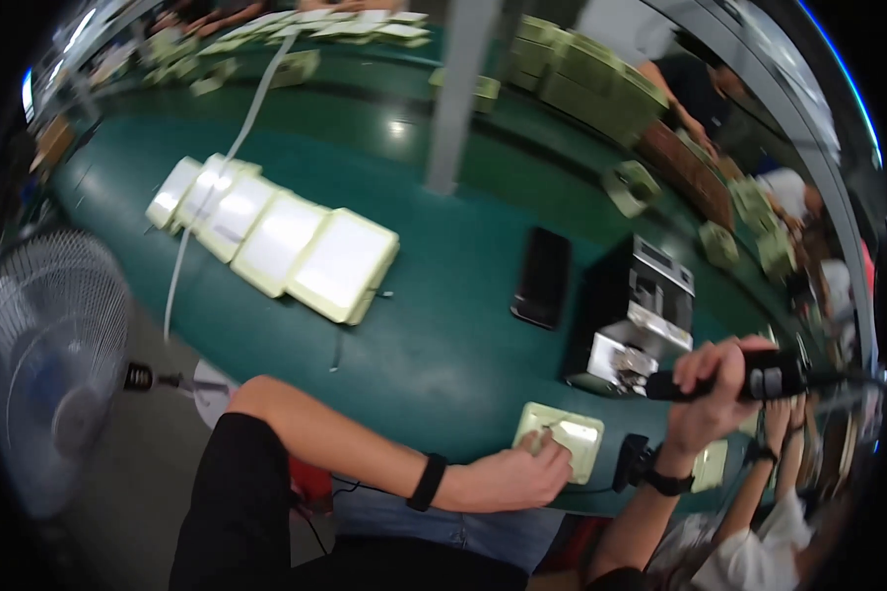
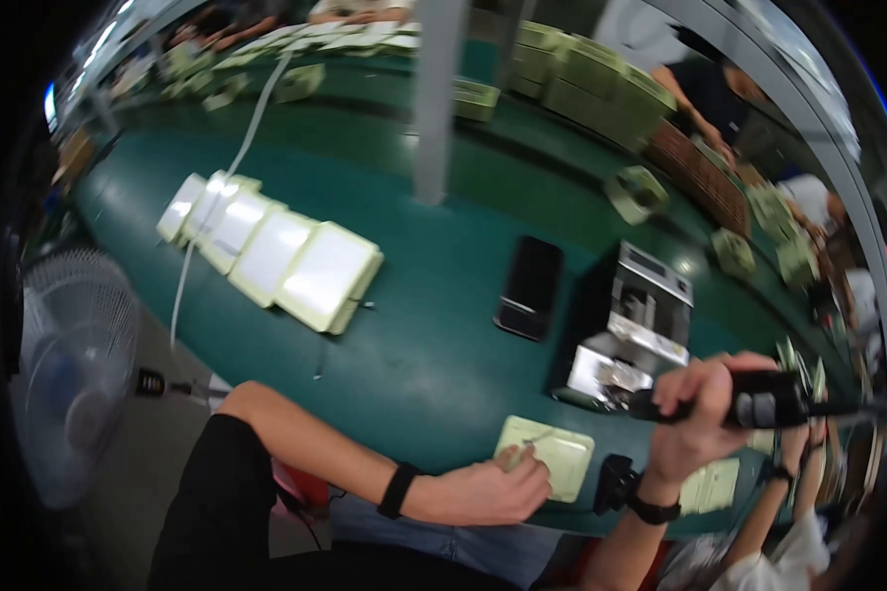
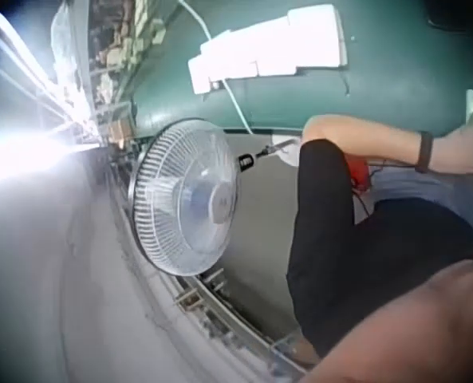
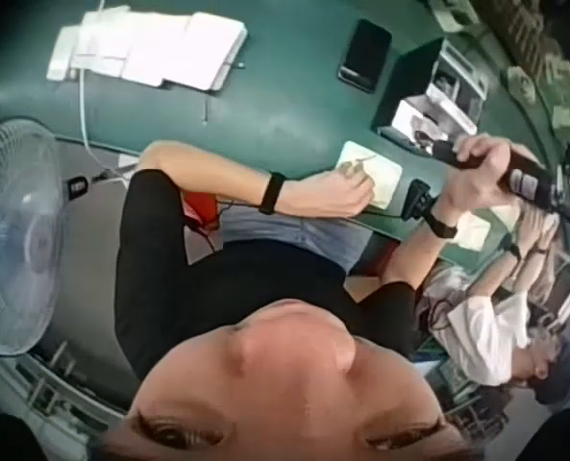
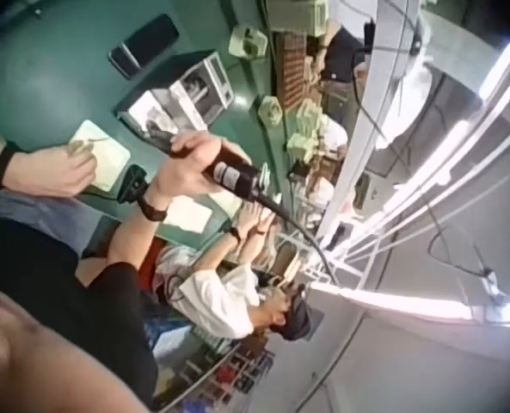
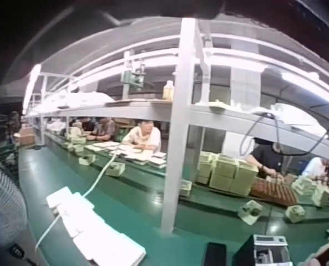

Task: The person picks up a plastic panel, places it on the table, and drives screws into it using a power screwdriver. They then pick up a wire, insert it into the panel, and set the assembly aside before picking up a phone.

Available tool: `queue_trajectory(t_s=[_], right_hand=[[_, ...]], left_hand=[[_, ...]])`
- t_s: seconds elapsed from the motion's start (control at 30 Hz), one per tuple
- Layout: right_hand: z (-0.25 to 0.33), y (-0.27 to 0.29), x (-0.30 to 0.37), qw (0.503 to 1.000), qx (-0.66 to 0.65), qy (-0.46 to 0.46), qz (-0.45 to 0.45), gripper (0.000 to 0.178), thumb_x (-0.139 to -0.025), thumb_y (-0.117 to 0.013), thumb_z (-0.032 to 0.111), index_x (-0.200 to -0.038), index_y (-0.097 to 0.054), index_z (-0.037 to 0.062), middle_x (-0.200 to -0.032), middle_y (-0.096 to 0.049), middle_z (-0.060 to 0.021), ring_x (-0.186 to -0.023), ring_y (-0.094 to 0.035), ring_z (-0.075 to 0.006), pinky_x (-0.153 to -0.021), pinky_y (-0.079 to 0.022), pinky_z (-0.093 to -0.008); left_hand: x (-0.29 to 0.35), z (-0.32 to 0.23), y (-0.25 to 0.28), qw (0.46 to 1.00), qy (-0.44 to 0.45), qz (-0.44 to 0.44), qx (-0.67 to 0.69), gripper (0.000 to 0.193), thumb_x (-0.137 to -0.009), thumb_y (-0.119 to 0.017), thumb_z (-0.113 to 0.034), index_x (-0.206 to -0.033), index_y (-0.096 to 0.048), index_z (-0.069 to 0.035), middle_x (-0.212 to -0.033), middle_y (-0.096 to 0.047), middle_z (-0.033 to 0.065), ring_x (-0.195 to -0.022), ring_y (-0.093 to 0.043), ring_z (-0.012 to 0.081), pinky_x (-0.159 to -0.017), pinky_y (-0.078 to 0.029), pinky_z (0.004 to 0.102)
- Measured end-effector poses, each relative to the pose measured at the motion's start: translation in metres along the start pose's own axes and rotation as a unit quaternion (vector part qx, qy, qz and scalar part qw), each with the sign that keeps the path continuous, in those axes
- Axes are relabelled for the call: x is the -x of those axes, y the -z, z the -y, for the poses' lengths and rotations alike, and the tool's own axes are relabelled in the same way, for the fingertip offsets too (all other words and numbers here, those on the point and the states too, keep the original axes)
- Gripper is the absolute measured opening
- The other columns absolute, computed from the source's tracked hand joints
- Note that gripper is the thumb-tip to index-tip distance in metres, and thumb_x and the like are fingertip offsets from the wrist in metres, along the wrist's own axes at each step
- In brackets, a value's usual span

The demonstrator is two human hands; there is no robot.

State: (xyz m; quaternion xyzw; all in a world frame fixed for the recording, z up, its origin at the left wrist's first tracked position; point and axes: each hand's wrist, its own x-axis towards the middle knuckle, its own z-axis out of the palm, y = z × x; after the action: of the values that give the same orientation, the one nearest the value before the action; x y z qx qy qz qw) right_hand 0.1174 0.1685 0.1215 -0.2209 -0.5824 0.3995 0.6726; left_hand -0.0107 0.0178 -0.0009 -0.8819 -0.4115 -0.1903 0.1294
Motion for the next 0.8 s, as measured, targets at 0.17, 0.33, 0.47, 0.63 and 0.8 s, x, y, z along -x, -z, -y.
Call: queue_trajectory(t_s=[0.17, 0.33, 0.47, 0.63, 0.8], right_hand=[[0.037, 0.008, 0.024, 0.999, 0.045, 0.0, 0.007, 0.022, -0.099, -0.06, 0.013, -0.114, -0.044, 0.0065, -0.067, -0.045, -0.0047, -0.047, -0.042, -0.0132, -0.045, -0.039, -0.0296], [0.069, 0.034, 0.067, 0.998, -0.03, -0.019, 0.056, 0.025, -0.099, -0.059, 0.016, -0.111, -0.04, 0.0087, -0.066, -0.046, -0.0054, -0.043, -0.041, -0.0144, -0.045, -0.04, -0.031], [0.069, 0.042, 0.091, 0.997, -0.017, -0.049, 0.065, 0.026, -0.099, -0.06, 0.017, -0.111, -0.038, 0.0099, -0.065, -0.046, -0.0051, -0.043, -0.042, -0.0149, -0.045, -0.042, -0.0319], [0.049, 0.046, 0.085, 0.998, 0.028, -0.029, 0.043, 0.026, -0.099, -0.061, 0.017, -0.111, -0.038, 0.01, -0.063, -0.046, -0.0045, -0.044, -0.043, -0.0146, -0.045, -0.042, -0.0319], [0.034, 0.049, 0.082, 0.997, 0.057, -0.036, 0.041, 0.027, -0.099, -0.062, 0.018, -0.11, -0.039, 0.0097, -0.065, -0.047, -0.0046, -0.045, -0.043, -0.0141, -0.045, -0.042, -0.0315]], left_hand=[[0.0, 0.003, 0.033, 0.993, -0.016, 0.115, -0.028, 0.033, -0.09, -0.057, -0.021, -0.104, -0.067, 0.007, -0.109, -0.067, 0.0257, -0.115, -0.064, 0.0395, -0.101, -0.052, 0.0503], [-0.005, 0.016, 0.056, 0.978, -0.057, 0.201, -0.01, 0.043, -0.092, -0.056, -0.02, -0.124, -0.063, 0.007, -0.129, -0.063, 0.0251, -0.126, -0.059, 0.0343, -0.111, -0.043, 0.0461], [-0.008, 0.036, 0.065, 0.965, -0.082, 0.247, 0.01, 0.048, -0.093, -0.056, -0.019, -0.134, -0.059, 0.007, -0.139, -0.059, 0.0216, -0.129, -0.056, 0.0302, -0.111, -0.04, 0.0425], [-0.01, 0.035, 0.064, 0.957, -0.082, 0.275, 0.034, 0.049, -0.093, -0.057, -0.017, -0.136, -0.058, 0.006, -0.142, -0.059, 0.0186, -0.125, -0.056, 0.0261, -0.109, -0.041, 0.04], [-0.005, 0.031, 0.065, 0.966, -0.085, 0.243, 0.003, 0.047, -0.092, -0.058, -0.016, -0.134, -0.06, 0.004, -0.139, -0.061, 0.0175, -0.121, -0.058, 0.0249, -0.109, -0.043, 0.039]])
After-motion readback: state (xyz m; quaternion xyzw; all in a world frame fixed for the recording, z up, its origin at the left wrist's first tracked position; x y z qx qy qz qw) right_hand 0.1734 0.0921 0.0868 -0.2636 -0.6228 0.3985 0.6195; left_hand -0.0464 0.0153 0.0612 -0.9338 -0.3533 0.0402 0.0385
